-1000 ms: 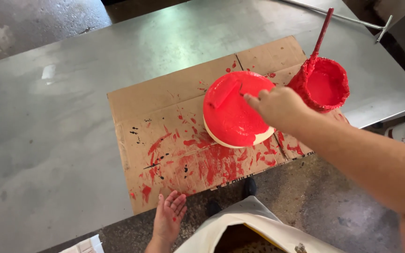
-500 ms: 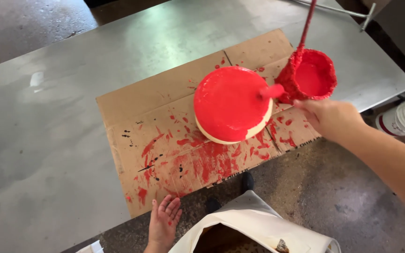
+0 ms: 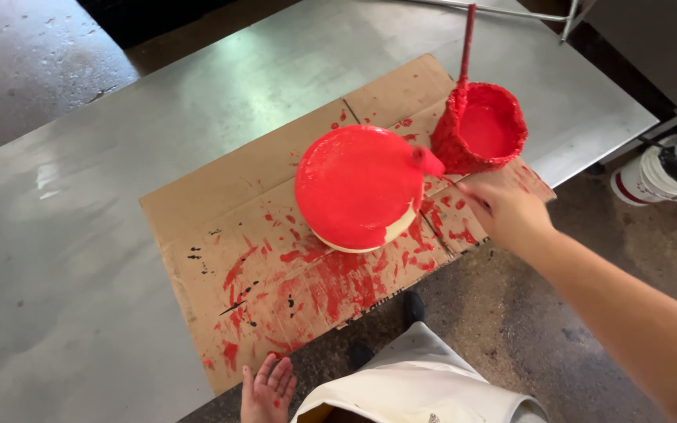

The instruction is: Applying red wax to cheese wheels using an applicator and placing them into crates

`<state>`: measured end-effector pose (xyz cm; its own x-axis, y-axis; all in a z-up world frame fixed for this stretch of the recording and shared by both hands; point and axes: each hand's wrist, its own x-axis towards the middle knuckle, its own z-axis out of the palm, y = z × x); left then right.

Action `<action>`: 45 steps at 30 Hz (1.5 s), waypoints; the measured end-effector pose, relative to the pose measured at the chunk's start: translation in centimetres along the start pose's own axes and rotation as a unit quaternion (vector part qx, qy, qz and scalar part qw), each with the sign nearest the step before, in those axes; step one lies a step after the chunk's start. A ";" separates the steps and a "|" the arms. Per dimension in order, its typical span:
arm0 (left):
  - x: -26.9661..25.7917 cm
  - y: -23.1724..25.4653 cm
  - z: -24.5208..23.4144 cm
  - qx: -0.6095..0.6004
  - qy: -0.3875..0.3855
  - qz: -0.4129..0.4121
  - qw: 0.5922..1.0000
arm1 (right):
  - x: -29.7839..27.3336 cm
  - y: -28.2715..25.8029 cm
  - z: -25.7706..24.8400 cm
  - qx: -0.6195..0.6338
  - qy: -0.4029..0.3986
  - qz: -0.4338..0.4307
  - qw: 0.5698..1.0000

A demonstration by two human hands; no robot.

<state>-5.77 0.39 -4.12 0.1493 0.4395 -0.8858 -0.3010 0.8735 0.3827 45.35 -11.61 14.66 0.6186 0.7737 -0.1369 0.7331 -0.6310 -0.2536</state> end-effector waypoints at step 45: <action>-5.7 -16.4 5.8 -0.205 -0.018 0.095 0.974 | -0.9 -1.4 10.1 0.174 -0.261 -0.159 0.936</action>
<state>3.82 -15.28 -3.81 0.0853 0.5980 -0.7969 -0.6762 0.6222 0.3945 40.94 -10.87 5.48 0.0953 0.8993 -0.4268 0.6639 -0.3769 -0.6459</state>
